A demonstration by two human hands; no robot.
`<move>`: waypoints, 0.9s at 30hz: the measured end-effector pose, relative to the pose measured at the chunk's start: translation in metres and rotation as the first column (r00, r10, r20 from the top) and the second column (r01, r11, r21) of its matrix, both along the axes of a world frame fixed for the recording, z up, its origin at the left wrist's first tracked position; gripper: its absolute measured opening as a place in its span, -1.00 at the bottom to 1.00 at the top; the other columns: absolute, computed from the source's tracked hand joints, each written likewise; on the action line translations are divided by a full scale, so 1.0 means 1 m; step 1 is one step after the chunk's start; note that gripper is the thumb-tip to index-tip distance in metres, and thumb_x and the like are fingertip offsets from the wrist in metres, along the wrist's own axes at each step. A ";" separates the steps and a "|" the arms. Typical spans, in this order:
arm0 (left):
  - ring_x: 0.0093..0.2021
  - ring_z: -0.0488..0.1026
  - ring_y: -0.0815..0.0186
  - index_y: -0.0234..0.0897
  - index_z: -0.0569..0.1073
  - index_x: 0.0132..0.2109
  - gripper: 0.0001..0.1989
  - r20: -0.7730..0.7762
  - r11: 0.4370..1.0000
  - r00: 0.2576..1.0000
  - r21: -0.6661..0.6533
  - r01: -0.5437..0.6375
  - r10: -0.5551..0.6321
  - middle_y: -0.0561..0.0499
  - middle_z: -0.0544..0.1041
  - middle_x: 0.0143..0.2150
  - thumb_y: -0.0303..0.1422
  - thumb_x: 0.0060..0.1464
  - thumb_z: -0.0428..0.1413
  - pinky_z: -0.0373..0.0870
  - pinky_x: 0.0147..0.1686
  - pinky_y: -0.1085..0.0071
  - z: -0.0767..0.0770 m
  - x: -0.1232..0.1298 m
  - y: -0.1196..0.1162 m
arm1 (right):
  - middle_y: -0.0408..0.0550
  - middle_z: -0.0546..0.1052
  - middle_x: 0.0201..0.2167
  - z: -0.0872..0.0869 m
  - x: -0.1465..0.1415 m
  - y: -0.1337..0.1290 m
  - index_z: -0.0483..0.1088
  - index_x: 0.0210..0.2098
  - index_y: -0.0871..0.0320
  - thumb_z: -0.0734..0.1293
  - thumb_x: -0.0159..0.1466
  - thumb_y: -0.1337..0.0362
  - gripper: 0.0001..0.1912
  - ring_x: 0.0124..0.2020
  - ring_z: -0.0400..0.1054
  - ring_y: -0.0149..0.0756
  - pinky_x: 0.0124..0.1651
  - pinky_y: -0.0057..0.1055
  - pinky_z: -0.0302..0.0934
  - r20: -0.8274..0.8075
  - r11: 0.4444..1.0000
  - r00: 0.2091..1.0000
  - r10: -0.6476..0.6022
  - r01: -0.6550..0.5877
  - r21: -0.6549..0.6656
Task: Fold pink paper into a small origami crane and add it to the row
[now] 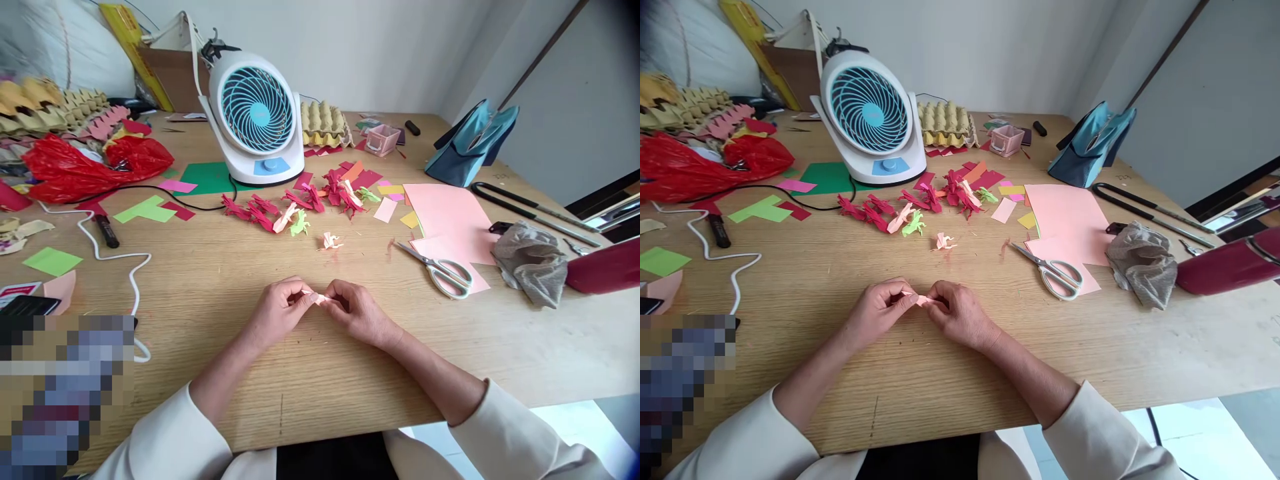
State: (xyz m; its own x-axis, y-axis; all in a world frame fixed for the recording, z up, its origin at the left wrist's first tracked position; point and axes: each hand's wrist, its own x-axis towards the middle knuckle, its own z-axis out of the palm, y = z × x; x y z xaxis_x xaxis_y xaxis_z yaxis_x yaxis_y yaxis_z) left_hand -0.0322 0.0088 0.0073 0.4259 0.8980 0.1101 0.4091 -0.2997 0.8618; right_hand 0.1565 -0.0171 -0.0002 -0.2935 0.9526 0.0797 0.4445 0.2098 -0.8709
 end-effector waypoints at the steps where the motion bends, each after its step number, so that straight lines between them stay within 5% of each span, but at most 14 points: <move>1: -0.44 0.31 0.39 -0.32 0.52 -0.40 -0.72 0.002 1.000 1.000 0.001 0.010 -0.010 0.05 0.40 -0.46 -0.26 0.18 0.06 0.22 -0.43 0.48 0.001 -0.002 0.001 | -0.25 0.26 -0.59 -0.001 0.000 0.000 0.32 -0.45 0.17 0.30 0.30 0.14 -0.73 -0.55 0.10 -0.47 -0.47 -0.51 0.00 0.001 1.000 1.000 0.002 -0.002 0.000; 9: -0.57 0.19 0.48 -0.31 0.32 -0.59 -0.54 0.031 0.975 0.991 -0.178 0.134 -0.131 0.10 0.27 -0.57 -0.18 0.23 -0.01 0.11 -0.57 0.53 0.005 -0.012 0.006 | -0.25 0.29 -0.58 -0.001 0.000 -0.002 0.32 -0.44 0.18 0.30 0.28 0.22 -0.80 -0.55 0.11 -0.48 -0.48 -0.52 0.00 0.019 1.000 0.999 0.028 -0.028 0.005; 16: -0.59 0.16 0.45 -0.34 0.50 -0.32 -0.51 0.177 0.901 0.984 -0.424 0.094 -0.019 0.09 0.30 -0.59 -0.01 0.23 -0.05 0.02 -0.64 0.54 0.001 -0.007 0.003 | -0.26 0.26 -0.60 -0.003 -0.001 -0.002 0.32 -0.44 0.18 0.30 0.27 0.23 -0.80 -0.57 0.07 -0.49 -0.51 -0.52 -0.04 -0.031 0.998 1.000 -0.003 0.001 -0.064; 21: -0.51 0.26 0.44 -0.33 0.49 -0.36 -0.69 0.205 0.958 0.977 -0.287 0.009 0.053 0.07 0.42 -0.50 -0.13 0.09 0.18 0.18 -0.52 0.52 -0.001 0.003 -0.001 | -0.23 0.28 -0.57 -0.001 -0.001 -0.001 0.34 -0.42 0.20 0.31 0.28 0.12 -0.73 -0.54 0.07 -0.48 -0.49 -0.50 -0.04 -0.109 0.991 0.993 -0.042 0.027 -0.133; 27: -0.42 0.38 0.38 -0.33 0.48 -0.41 -0.74 0.178 0.976 0.981 -0.214 -0.043 0.082 0.04 0.50 -0.45 -0.21 0.10 0.17 0.29 -0.39 0.47 -0.001 0.001 0.001 | -0.19 0.35 -0.50 0.007 0.002 0.001 0.39 -0.35 0.21 0.31 0.27 0.06 -0.70 -0.50 0.11 -0.46 -0.45 -0.49 -0.02 -0.193 0.966 0.981 0.002 -0.052 -0.252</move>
